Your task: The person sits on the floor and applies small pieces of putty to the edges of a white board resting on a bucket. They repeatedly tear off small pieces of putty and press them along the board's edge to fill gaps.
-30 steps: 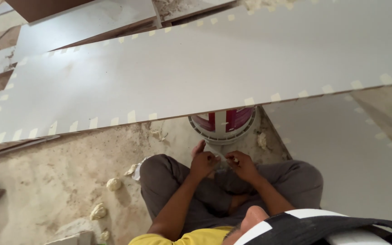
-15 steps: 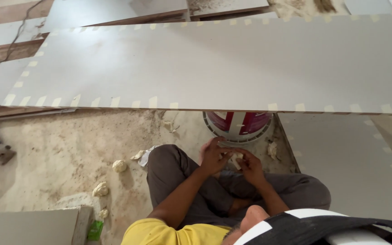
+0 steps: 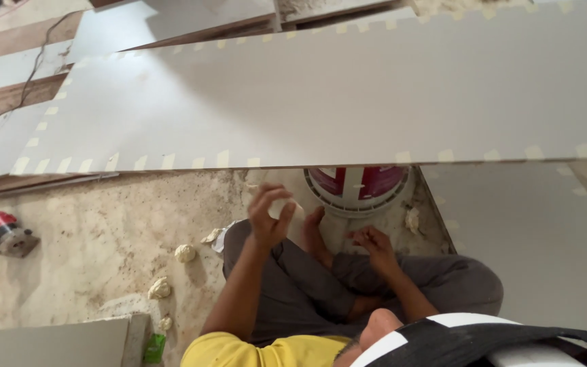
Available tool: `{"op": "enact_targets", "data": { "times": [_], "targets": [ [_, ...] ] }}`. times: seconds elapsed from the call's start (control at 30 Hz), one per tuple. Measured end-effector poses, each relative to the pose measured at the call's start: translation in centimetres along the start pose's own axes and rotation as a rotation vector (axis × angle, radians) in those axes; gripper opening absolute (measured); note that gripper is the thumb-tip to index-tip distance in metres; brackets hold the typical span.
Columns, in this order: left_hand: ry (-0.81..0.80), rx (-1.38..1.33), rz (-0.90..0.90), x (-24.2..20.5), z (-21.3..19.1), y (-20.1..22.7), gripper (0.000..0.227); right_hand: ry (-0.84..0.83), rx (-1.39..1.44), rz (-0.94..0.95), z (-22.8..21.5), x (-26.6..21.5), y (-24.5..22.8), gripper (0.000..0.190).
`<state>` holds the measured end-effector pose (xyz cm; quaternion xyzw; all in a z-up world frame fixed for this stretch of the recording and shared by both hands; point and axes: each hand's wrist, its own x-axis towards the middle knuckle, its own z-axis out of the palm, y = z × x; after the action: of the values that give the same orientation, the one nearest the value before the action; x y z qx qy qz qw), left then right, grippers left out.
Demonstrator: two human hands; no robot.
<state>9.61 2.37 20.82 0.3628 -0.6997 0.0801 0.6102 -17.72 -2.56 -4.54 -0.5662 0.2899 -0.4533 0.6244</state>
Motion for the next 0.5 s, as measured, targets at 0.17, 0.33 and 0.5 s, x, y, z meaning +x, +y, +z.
{"op": "enact_targets", "data": {
  "times": [0.17,0.33,0.5],
  "targets": [
    [-0.134,-0.403,-0.773,-10.7,6.5,-0.1,0.021,0.120,0.366,0.137,2.7,-0.7,-9.5,0.038],
    [-0.418,-0.426,-0.887,-16.0,10.4,1.6,0.033,0.099,0.241,0.197,1.3,-1.1,-7.6,0.042],
    [-0.417,-0.501,-0.736,-14.6,10.8,1.7,0.027,0.062,0.427,0.296,1.0,-1.0,-5.5,0.054]
  ]
}}
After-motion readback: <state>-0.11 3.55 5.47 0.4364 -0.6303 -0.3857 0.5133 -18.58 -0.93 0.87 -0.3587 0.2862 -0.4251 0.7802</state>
